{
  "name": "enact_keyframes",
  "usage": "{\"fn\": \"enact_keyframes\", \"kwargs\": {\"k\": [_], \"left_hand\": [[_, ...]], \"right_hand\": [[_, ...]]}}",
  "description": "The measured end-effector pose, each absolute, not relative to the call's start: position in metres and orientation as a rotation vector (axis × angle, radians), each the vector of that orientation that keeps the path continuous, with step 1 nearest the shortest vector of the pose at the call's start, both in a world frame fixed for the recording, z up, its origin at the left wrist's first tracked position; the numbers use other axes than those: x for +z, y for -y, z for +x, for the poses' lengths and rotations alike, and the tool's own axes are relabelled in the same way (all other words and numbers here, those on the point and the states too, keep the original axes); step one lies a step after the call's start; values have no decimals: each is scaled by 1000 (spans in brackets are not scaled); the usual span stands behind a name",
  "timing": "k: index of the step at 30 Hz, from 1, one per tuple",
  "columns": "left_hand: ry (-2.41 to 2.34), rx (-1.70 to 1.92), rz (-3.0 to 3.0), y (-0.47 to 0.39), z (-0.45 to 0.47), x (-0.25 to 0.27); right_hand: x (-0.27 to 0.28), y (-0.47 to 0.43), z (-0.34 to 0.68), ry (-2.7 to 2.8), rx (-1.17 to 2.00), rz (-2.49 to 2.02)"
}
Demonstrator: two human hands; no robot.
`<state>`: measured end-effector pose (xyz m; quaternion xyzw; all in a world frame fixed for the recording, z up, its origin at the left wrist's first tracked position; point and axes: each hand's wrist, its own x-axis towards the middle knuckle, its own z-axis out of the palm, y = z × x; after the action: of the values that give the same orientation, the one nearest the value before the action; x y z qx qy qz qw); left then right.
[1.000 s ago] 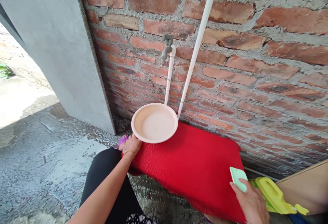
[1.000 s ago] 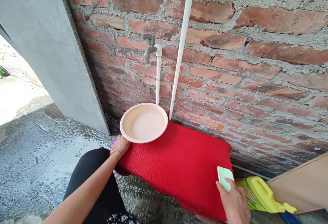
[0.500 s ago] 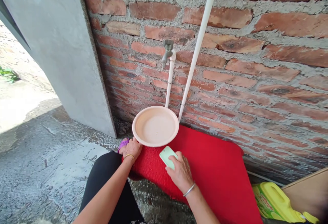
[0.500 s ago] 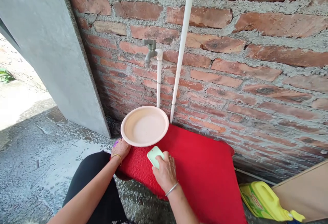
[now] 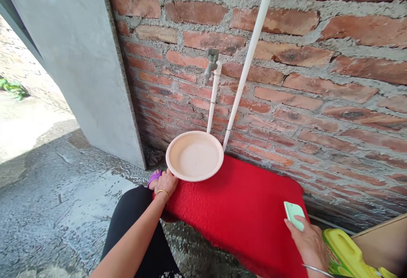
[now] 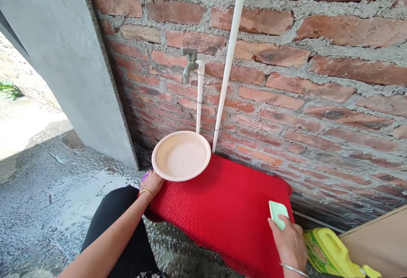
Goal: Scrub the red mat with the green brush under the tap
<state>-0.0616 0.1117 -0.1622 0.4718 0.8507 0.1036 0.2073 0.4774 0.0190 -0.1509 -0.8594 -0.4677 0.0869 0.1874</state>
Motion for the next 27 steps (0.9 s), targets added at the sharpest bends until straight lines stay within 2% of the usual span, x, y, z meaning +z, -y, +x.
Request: {"fn": "enact_keyframes", "kwargs": {"k": [4,10,16,20,27], "left_hand": [[-2361,253,1311,-111,-60,-156],[-2357,241,1293,-110,-59,-152],[-2338,249,1297,-111,-60,-155],[-2333,239,1302,-111,-61,-157],[-2342,246,1355,-110,-63,-160]], "right_hand": [[-153,-20,458,1427,146,-2342],[-137,-52,308,1929,362,-1814],[-120,-70,219,2357,401,-1734],[-116,-83,248,2328,324,-1880],[-136,-70,409,1698,295,-2325]]}}
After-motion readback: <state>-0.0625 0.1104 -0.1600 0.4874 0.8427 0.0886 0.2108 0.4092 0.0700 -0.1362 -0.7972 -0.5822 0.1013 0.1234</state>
